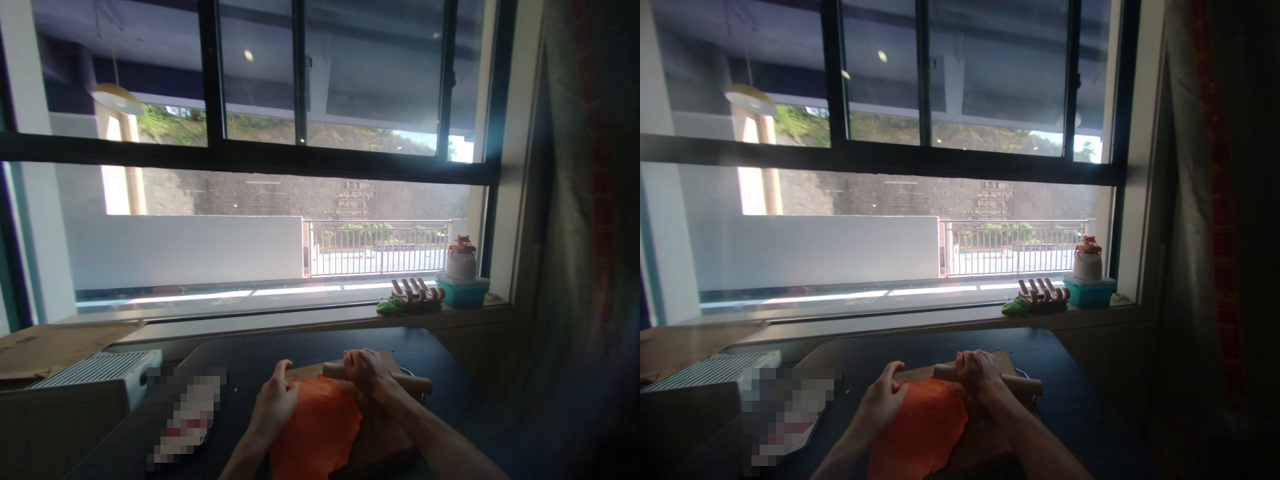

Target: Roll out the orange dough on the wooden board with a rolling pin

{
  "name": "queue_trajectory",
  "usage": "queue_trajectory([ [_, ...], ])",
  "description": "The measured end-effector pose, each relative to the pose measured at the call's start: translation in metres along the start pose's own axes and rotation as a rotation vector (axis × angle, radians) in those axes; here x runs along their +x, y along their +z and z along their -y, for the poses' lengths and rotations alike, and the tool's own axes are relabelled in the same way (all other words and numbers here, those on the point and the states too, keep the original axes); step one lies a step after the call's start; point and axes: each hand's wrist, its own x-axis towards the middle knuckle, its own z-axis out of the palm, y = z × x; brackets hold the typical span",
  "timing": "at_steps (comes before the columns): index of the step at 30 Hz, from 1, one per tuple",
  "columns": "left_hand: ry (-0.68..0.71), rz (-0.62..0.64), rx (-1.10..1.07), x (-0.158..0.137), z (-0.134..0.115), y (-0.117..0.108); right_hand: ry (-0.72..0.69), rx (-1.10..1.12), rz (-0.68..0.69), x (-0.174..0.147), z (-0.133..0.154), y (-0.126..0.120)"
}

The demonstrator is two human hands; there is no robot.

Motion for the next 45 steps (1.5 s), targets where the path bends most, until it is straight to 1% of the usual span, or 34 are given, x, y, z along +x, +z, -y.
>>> queue_trajectory([
  [2, 0.013, 0.001, 0.049, -0.002, -0.004, -0.005, -0.052, 0.019, 0.016, -0.005, 0.016, 0.002],
  [4, 0.036, -0.05, 0.129, -0.002, -0.011, -0.012, -0.088, 0.041, 0.042, -0.008, 0.031, 0.005],
  [6, 0.105, -0.109, 0.187, -0.004, -0.018, -0.018, -0.096, 0.065, 0.052, -0.009, 0.04, 0.007],
  [7, 0.163, -0.107, 0.194, -0.006, -0.02, -0.02, -0.1, 0.076, 0.052, -0.009, 0.041, 0.007],
  [8, 0.232, -0.074, 0.192, -0.008, -0.022, -0.021, -0.103, 0.084, 0.049, -0.009, 0.039, 0.007],
  [10, 0.377, 0.037, 0.189, -0.013, -0.024, -0.019, -0.101, 0.08, 0.034, -0.01, 0.025, 0.003],
  [12, 0.452, 0.106, 0.205, -0.017, -0.025, -0.015, -0.09, 0.05, 0.013, -0.014, 0.003, -0.001],
  [15, 0.453, 0.096, 0.241, -0.019, -0.029, -0.009, -0.058, -0.01, 0.002, -0.024, -0.031, -0.005],
  [17, 0.465, 0.079, 0.251, -0.018, -0.03, -0.01, -0.044, -0.026, -0.002, -0.029, -0.042, -0.006],
  [18, 0.472, 0.068, 0.252, -0.018, -0.03, -0.012, -0.048, -0.022, -0.005, -0.031, -0.042, -0.005],
  [20, 0.463, 0.044, 0.255, -0.02, -0.024, -0.022, -0.077, -0.009, -0.014, -0.033, -0.034, -0.003],
  [22, 0.433, 0.044, 0.273, -0.023, -0.012, -0.036, -0.115, 0.006, -0.018, -0.034, -0.018, -0.001],
  [25, 0.385, 0.104, 0.311, -0.028, 0.009, -0.055, -0.192, 0.049, -0.019, -0.035, 0.008, 0.0],
  [27, 0.367, 0.131, 0.316, -0.029, 0.013, -0.061, -0.217, 0.079, -0.023, -0.037, 0.019, -0.001],
  [28, 0.36, 0.131, 0.313, -0.028, 0.011, -0.06, -0.215, 0.088, -0.029, -0.039, 0.021, -0.002],
  [30, 0.348, 0.127, 0.319, -0.023, 0.0, -0.05, -0.191, 0.094, -0.05, -0.042, 0.02, -0.002],
  [33, 0.337, 0.204, 0.392, -0.014, -0.022, -0.026, -0.152, 0.086, -0.081, -0.046, 0.007, -0.002],
  [34, 0.318, 0.209, 0.417, -0.013, -0.027, -0.018, -0.143, 0.079, -0.08, -0.046, 0.001, -0.001],
  [37, 0.287, 0.136, 0.466, -0.019, -0.03, -0.004, -0.159, 0.048, -0.046, -0.048, -0.014, 0.0],
  [39, 0.29, 0.106, 0.479, -0.032, -0.024, -0.003, -0.203, 0.036, -0.018, -0.051, -0.017, 0.0],
  [42, 0.3, 0.165, 0.48, -0.052, -0.015, -0.008, -0.253, 0.04, -0.013, -0.056, -0.01, -0.004],
  [44, 0.299, 0.189, 0.481, -0.055, -0.014, -0.011, -0.256, 0.035, -0.01, -0.055, -0.001, -0.009],
  [45, 0.295, 0.183, 0.482, -0.052, -0.014, -0.012, -0.24, 0.027, -0.006, -0.052, 0.003, -0.011],
])
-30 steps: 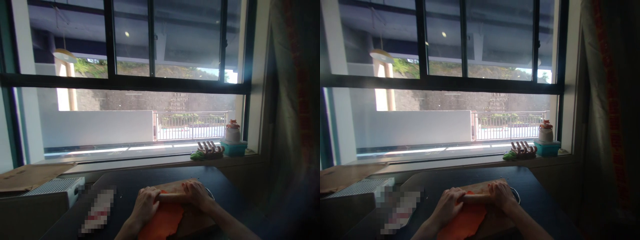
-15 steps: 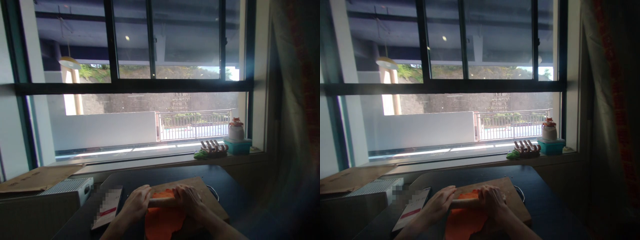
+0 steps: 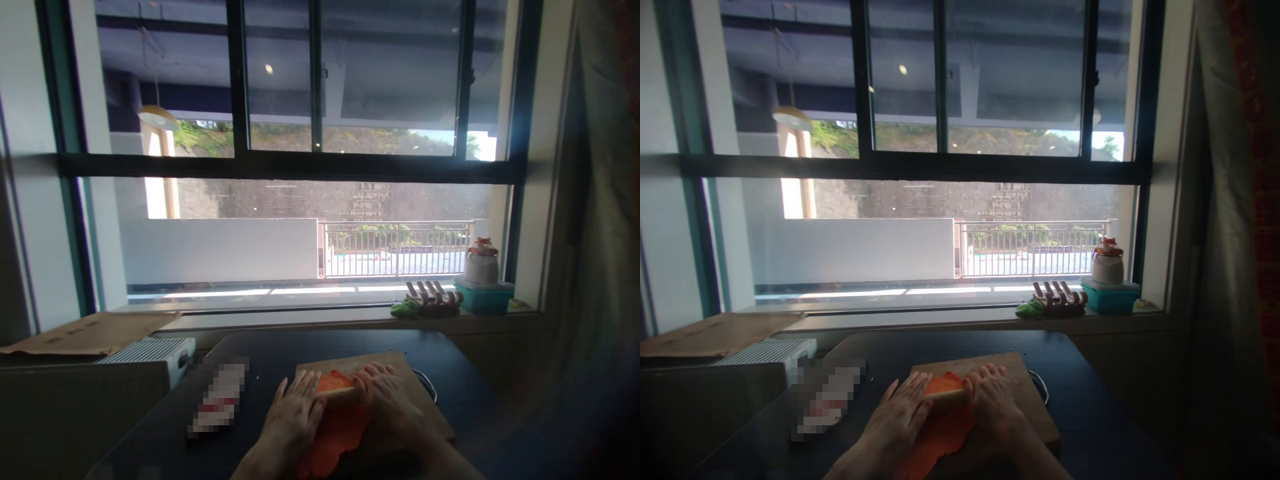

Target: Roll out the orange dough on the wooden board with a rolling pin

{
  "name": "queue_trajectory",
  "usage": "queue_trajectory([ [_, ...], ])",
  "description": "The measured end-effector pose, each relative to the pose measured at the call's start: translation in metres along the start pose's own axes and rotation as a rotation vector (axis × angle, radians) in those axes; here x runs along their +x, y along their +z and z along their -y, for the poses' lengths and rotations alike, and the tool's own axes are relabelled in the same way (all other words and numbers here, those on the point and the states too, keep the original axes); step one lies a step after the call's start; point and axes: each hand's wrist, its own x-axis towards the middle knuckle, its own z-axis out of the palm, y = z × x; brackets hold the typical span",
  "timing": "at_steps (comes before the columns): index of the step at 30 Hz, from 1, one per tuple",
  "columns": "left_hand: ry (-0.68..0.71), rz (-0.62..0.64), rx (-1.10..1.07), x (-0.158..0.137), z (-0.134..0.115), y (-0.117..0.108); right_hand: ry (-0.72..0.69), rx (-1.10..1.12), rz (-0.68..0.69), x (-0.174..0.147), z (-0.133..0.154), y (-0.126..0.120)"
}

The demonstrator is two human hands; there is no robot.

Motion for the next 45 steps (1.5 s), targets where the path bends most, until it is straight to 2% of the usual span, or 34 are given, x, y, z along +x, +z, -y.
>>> queue_trajectory([
  [5, -0.078, -0.031, 0.013, 0.043, 0.005, -0.002, 0.124, -0.013, 0.029, 0.03, 0.001, 0.003],
  [8, -0.101, -0.049, 0.006, 0.054, 0.006, -0.002, 0.121, -0.008, 0.007, 0.034, -0.004, 0.013],
  [12, -0.045, -0.079, -0.004, 0.023, 0.002, 0.001, 0.091, 0.017, -0.081, 0.004, -0.004, 0.027],
  [15, -0.009, -0.04, -0.029, -0.013, -0.003, 0.002, 0.08, 0.033, -0.101, -0.031, -0.002, 0.031],
  [17, 0.006, -0.015, -0.046, -0.027, -0.004, 0.002, 0.069, 0.036, -0.103, -0.044, -0.001, 0.031],
  [20, -0.001, 0.009, -0.049, -0.02, -0.003, 0.001, 0.081, 0.021, -0.075, -0.036, 0.0, 0.027],
  [25, -0.075, -0.036, -0.022, 0.029, 0.002, -0.005, 0.15, -0.016, 0.008, 0.015, -0.001, 0.022],
  [28, -0.089, -0.051, -0.019, 0.037, 0.003, -0.006, 0.177, -0.017, 0.021, 0.025, -0.002, 0.025],
  [30, -0.08, -0.055, -0.027, 0.026, 0.002, -0.003, 0.177, -0.013, 0.003, 0.016, -0.002, 0.029],
  [35, -0.021, -0.035, -0.067, -0.017, 0.001, 0.011, 0.096, -0.006, -0.08, -0.033, 0.001, 0.034],
  [37, -0.006, -0.037, -0.072, -0.023, 0.001, 0.012, 0.074, -0.003, -0.085, -0.041, 0.002, 0.031],
  [40, -0.028, -0.043, -0.062, -0.01, 0.001, 0.007, 0.119, 0.006, -0.056, -0.029, 0.003, 0.025],
  [45, -0.104, -0.058, -0.031, 0.029, -0.002, -0.008, 0.182, -0.001, -0.025, 0.015, 0.004, 0.017],
])
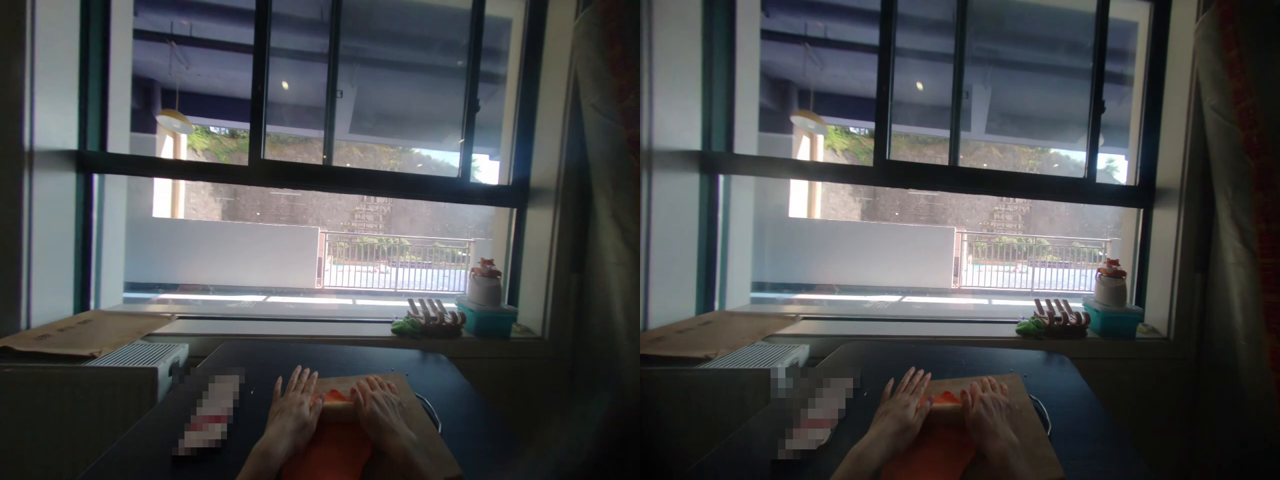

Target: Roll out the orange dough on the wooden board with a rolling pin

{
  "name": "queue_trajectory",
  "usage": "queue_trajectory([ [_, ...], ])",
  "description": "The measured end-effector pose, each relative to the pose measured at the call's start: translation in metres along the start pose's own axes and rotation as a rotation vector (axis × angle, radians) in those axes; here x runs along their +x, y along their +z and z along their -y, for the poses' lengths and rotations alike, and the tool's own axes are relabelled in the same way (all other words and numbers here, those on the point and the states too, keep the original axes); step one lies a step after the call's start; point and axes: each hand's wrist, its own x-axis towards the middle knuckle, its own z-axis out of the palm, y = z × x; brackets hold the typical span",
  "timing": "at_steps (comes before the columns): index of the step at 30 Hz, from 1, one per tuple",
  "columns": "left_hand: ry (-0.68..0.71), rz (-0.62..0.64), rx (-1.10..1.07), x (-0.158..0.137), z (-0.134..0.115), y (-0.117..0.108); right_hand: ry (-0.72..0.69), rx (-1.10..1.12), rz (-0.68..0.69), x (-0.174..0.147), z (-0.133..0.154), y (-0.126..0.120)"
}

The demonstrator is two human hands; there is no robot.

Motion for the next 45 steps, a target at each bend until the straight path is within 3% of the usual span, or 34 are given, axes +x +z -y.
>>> queue_trajectory([
  [4, -0.004, -0.015, 0.006, -0.001, -0.002, -0.001, 0.011, 0.0, -0.008, 0.003, 0.0, 0.005],
  [13, 0.09, 0.009, -0.06, -0.069, 0.009, 0.023, -0.081, -0.033, -0.064, -0.065, -0.016, 0.023],
  [23, -0.031, -0.002, -0.048, -0.014, -0.006, 0.001, 0.009, 0.0, -0.018, -0.005, 0.0, 0.004],
  [33, 0.075, 0.008, -0.064, -0.072, 0.006, 0.022, -0.048, -0.003, -0.087, -0.063, -0.005, 0.016],
  [36, 0.044, 0.018, -0.035, -0.061, 0.001, 0.014, -0.032, 0.001, -0.067, -0.051, -0.004, 0.014],
  [42, 0.006, -0.03, -0.029, -0.003, -0.005, 0.002, -0.005, 0.029, 0.043, 0.009, 0.004, 0.002],
  [45, 0.008, -0.042, -0.025, 0.002, -0.003, 0.006, 0.009, 0.024, 0.035, 0.014, 0.006, 0.004],
])
